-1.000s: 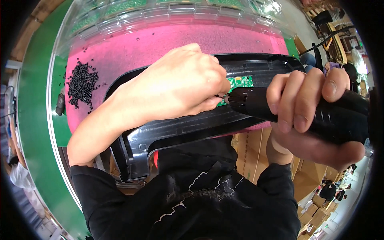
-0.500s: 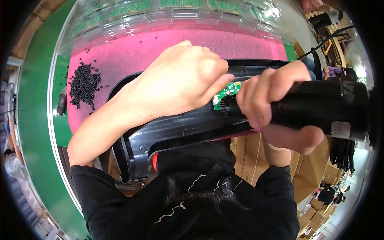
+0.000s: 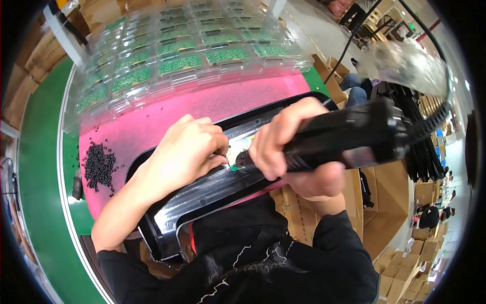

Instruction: Assembling circuit boards into black plastic housings using an electric screwdriver.

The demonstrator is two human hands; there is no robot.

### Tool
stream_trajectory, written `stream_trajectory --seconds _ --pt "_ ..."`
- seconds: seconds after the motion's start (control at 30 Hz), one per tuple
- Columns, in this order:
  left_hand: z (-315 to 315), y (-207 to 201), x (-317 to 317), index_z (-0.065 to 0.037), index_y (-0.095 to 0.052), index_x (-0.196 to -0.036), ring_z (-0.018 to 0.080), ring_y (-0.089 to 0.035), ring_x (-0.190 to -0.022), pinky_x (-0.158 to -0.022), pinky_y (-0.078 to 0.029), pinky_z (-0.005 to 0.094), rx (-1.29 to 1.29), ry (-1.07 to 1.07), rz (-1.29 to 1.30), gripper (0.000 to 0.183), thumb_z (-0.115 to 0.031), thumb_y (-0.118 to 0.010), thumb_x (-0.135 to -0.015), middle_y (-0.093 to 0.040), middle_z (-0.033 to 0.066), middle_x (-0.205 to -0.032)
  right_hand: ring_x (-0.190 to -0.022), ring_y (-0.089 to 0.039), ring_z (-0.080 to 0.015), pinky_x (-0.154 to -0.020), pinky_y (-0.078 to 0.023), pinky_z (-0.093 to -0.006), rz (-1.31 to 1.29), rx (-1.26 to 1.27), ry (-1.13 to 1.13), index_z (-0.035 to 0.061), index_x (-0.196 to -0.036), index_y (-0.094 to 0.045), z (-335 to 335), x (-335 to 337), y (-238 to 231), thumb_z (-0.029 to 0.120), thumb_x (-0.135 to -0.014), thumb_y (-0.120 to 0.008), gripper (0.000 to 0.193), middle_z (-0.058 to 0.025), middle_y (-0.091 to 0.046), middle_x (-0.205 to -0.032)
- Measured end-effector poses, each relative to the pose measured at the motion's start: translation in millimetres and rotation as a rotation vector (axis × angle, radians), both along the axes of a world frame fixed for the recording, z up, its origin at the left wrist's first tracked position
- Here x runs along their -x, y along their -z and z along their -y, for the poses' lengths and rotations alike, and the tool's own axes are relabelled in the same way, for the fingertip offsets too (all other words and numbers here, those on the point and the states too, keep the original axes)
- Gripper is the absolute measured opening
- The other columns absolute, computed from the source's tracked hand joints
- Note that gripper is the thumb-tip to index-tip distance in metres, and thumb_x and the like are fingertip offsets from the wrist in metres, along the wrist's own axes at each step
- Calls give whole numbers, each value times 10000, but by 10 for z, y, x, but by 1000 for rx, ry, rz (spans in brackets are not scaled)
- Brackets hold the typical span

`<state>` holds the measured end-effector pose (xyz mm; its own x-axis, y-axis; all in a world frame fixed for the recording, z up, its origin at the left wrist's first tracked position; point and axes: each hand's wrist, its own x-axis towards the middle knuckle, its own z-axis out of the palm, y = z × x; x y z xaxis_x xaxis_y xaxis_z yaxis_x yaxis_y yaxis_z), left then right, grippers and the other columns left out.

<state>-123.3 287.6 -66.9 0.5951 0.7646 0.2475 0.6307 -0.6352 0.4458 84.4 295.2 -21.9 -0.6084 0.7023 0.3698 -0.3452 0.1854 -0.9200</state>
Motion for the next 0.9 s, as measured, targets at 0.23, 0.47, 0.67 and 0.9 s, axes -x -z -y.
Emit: stream_trajectory --seconds 0.23,0.47,0.67,0.9 --pt "-40 -37 -54 -52 -672 -853 266 -645 -862 -752 -453 381 62 153 269 123 -159 -717 -812 -679 60 -839 -578 -515 -149 -578 -433 -304 -463 -138 -62 37 -1097 -462 -68 -97 -76 685 -786 -670 748 -52 -535 -686" --pt "-22 -35 -53 -27 -672 -881 265 -660 -884 -763 -470 382 145 114 312 150 -161 -717 -829 -694 83 -882 -480 -525 -119 -531 -446 -276 -486 -170 5 78 -1084 -477 -86 -85 -74 715 -846 -567 686 1 -528 -644" --pt "-41 -19 -109 -12 -630 -1116 311 -571 -1072 -961 -435 407 -38 30 164 392 -183 -752 -785 -638 111 -1121 -462 -489 -119 -498 -414 -282 -166 -141 163 31 -1048 -499 -173 -400 -145 675 -863 -568 674 -14 -519 -615" --pt "-10 17 -64 -27 -635 -1124 292 -501 -1159 -998 -403 415 14 -3 12 380 -124 -731 -770 -590 86 -1188 -430 -436 -119 -472 -374 -278 -127 -112 277 25 -999 -515 -355 -507 135 638 -891 -537 623 -21 -486 -571"
